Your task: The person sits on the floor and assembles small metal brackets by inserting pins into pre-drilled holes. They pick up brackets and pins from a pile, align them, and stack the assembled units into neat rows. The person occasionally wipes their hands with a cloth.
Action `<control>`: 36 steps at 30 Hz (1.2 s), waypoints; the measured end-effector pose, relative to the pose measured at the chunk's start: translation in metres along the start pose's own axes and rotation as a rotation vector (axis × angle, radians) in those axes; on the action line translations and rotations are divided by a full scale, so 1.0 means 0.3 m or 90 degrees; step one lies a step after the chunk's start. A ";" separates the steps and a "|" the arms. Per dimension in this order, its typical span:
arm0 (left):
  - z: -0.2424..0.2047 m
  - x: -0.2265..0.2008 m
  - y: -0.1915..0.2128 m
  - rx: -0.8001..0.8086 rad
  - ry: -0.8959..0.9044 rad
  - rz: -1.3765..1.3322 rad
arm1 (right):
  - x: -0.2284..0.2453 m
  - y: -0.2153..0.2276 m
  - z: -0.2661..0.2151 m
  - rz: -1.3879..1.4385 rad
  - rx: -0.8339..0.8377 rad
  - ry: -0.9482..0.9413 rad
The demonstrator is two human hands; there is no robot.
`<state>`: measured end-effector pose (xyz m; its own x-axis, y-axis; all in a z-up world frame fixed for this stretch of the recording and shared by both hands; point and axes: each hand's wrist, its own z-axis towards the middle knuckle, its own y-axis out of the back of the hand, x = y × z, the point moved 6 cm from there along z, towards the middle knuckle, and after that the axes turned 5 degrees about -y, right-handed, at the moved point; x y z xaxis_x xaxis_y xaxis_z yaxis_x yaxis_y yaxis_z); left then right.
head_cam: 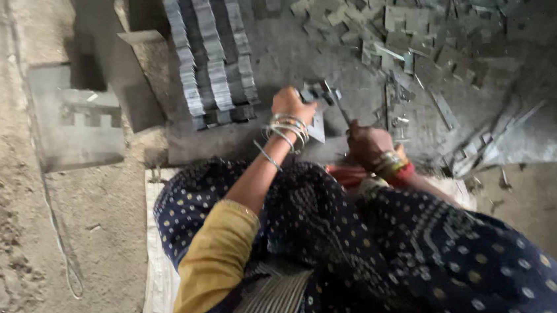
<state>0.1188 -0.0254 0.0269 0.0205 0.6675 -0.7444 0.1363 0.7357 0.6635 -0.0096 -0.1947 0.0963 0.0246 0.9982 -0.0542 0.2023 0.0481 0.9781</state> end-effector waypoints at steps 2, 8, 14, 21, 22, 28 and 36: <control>-0.004 0.008 -0.025 0.032 0.020 -0.023 | -0.045 0.026 -0.006 0.084 -0.099 -0.002; 0.007 0.011 -0.046 0.066 -0.014 0.007 | -0.050 0.081 -0.050 0.040 -0.352 0.062; -0.012 0.021 -0.029 0.020 -0.008 -0.029 | -0.078 0.030 -0.034 0.080 -0.087 -0.063; -0.033 0.029 -0.041 0.088 0.092 -0.021 | -0.060 -0.065 -0.041 0.115 0.013 -0.022; -0.029 0.032 -0.029 0.069 0.059 -0.024 | -0.063 -0.159 -0.022 0.058 0.183 -0.068; -0.054 0.090 -0.048 0.006 -0.087 -0.089 | -0.274 -0.286 -0.015 0.166 0.012 -0.171; -0.128 0.216 -0.055 0.073 -0.025 -0.342 | -0.392 -0.200 -0.017 0.316 -0.052 -0.219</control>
<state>0.0798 0.0101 -0.0293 -0.0446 0.1948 -0.9798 0.2451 0.9530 0.1783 -0.0297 -0.3149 0.0451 0.4147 0.8342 0.3635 0.0096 -0.4035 0.9149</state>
